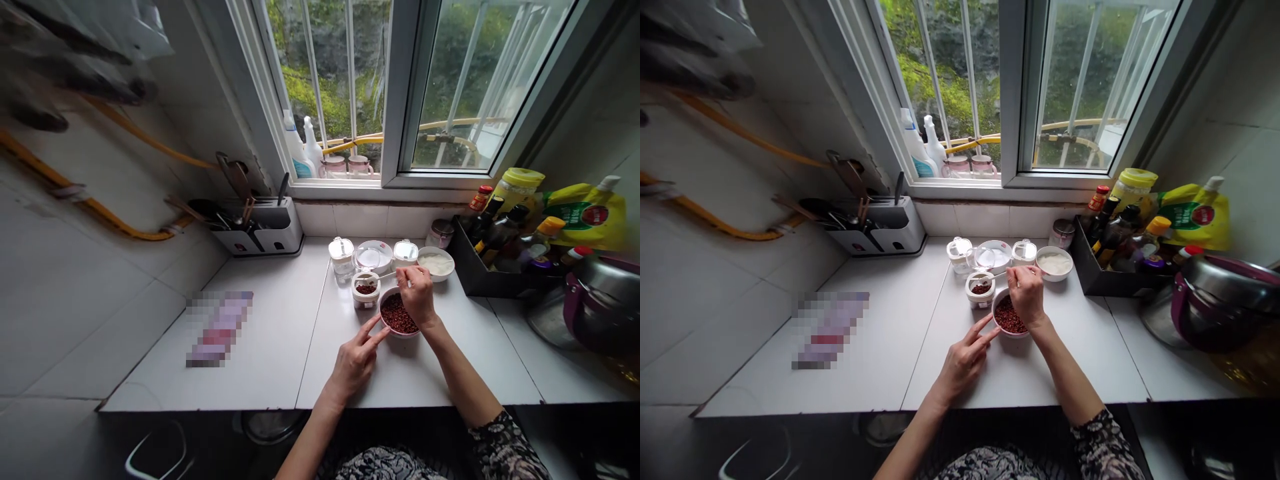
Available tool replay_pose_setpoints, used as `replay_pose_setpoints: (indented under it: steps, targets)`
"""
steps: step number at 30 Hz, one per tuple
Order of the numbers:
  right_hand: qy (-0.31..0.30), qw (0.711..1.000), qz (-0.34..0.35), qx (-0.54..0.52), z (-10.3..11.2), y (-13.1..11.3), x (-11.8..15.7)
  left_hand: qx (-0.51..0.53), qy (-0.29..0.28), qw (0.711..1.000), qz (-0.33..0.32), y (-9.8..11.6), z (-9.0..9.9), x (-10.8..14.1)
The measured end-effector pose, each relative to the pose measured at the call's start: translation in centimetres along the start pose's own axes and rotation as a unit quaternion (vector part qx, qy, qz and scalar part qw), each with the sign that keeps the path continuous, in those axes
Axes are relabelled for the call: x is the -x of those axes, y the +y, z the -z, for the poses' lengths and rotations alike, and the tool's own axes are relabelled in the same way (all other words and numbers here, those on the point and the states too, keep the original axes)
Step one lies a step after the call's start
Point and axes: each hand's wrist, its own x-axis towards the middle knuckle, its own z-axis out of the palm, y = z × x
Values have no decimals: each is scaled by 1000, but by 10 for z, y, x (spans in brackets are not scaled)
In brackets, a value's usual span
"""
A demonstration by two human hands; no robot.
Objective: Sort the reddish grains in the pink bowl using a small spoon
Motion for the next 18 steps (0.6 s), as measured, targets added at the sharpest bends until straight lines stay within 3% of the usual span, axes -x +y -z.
replay_pose_setpoints:
  steps: [3, 5, 12, 18]
  targets:
    - [-27, 993, 95, 57, -3, -6, 5, 1, 6, 1000, 0, 0, 0, 0]
    - [-29, 991, 114, 65, -1, -6, 6, 0, 9, 1000, 1, 0, -1, 0]
    - [53, 998, 34, 19, 17, 23, 5, 1, 12, 1000, -11, 1, 0, -2]
    - [-3, 998, 52, 41, 11, 39, 19, -9, 8, 1000, -6, 0, 0, -1]
